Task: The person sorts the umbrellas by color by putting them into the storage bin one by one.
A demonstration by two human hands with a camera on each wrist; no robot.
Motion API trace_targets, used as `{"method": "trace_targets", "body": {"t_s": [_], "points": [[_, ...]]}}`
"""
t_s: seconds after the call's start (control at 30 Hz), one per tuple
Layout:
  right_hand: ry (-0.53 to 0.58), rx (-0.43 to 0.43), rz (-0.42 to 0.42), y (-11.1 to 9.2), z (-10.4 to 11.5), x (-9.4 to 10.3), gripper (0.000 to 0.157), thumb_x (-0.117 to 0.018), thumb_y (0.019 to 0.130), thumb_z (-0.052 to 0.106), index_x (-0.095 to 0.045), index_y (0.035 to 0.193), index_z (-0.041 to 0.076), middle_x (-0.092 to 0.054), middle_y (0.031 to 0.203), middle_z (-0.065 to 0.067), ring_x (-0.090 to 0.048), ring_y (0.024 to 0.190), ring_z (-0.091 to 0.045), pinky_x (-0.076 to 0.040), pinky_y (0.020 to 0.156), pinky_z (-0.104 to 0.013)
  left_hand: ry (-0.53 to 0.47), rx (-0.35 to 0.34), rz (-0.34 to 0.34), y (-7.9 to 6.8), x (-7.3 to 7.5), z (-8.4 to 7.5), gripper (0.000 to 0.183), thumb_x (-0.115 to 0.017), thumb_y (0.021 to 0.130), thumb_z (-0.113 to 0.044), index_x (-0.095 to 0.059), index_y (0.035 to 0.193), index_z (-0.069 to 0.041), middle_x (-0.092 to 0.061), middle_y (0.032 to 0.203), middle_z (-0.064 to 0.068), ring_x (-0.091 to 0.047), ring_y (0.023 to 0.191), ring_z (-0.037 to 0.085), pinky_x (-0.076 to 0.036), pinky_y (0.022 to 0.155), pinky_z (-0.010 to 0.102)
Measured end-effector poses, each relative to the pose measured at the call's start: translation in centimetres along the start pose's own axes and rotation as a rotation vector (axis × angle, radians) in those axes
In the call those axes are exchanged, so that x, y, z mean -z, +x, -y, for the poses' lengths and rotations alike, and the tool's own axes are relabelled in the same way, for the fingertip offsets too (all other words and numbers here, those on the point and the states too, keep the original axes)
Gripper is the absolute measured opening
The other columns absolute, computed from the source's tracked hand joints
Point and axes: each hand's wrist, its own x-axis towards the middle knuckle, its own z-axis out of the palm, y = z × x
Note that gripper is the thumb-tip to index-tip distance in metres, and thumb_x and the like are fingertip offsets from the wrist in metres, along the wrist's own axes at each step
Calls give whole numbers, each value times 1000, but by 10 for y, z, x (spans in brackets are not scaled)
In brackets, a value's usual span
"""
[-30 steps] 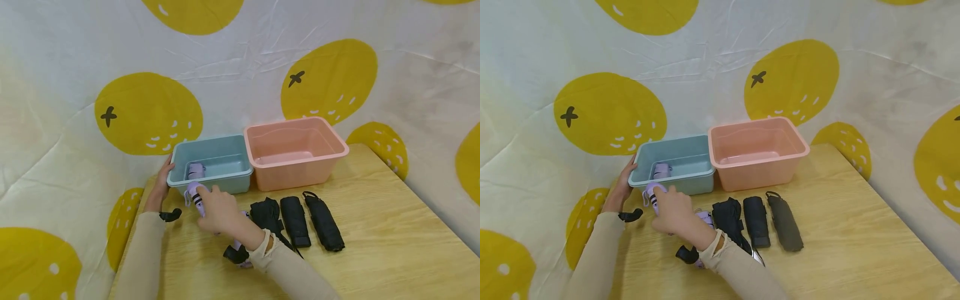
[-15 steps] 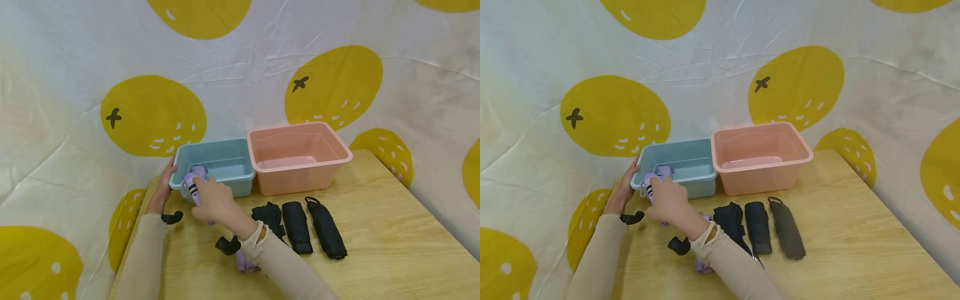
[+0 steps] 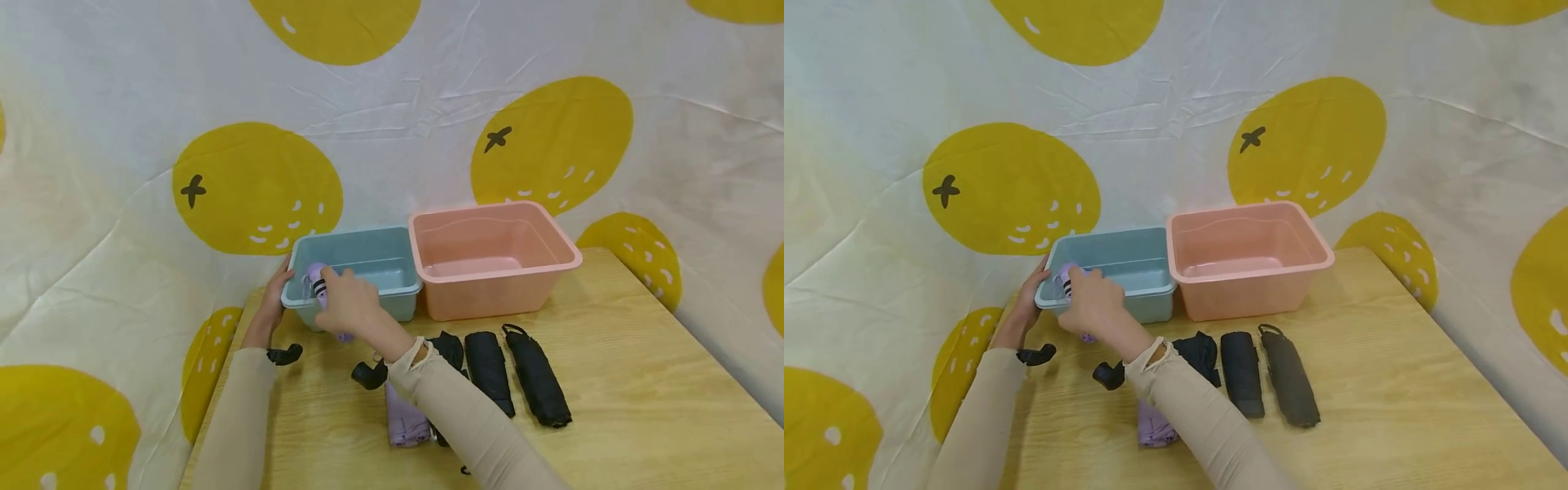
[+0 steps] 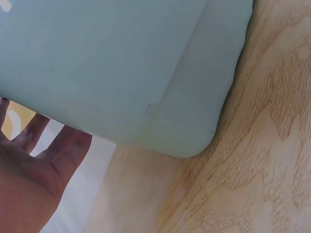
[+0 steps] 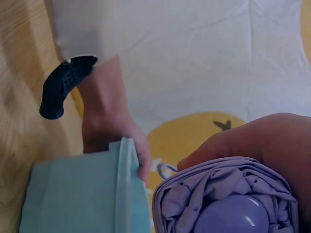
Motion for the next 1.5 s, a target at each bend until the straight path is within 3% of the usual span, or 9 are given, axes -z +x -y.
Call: {"method": "trace_targets", "body": {"t_s": [0.37, 0.83, 1.23, 1.5], "points": [[34, -23, 21, 23, -1, -5, 75, -67, 83, 40, -37, 149, 21, -57, 121, -12, -60, 89, -31, -51, 64, -43, 4, 35, -11, -2, -1, 0, 58, -32, 106, -19, -5, 157, -21, -1, 162, 0, -12, 143, 24, -25, 107, 34], [51, -82, -11, 58, -9, -11, 73, -67, 83, 45, -40, 146, 20, -60, 113, -9, -59, 89, -30, -50, 65, -43, 21, 23, -19, 0, -4, 0, 60, -36, 105, -24, -8, 158, -20, -1, 162, 0, -4, 145, 23, -12, 115, 44], [101, -91, -52, 81, -11, -16, 68, -65, 85, 41, -41, 144, 19, -60, 110, -7, -59, 89, -29, -50, 65, -42, 14, 51, -30, -1, -2, -2, 61, -35, 104, -24, -5, 157, -21, 1, 162, 0, -3, 145, 24, -11, 115, 45], [142, -110, -60, 93, -12, -15, 70, -65, 85, 38, -39, 147, 18, -63, 103, -6, -58, 74, -25, -48, 57, -38, 6, 40, -23, -2, 0, -3, 60, -33, 105, -21, -5, 157, -20, 1, 162, 0, -5, 145, 24, -12, 115, 43]]}}
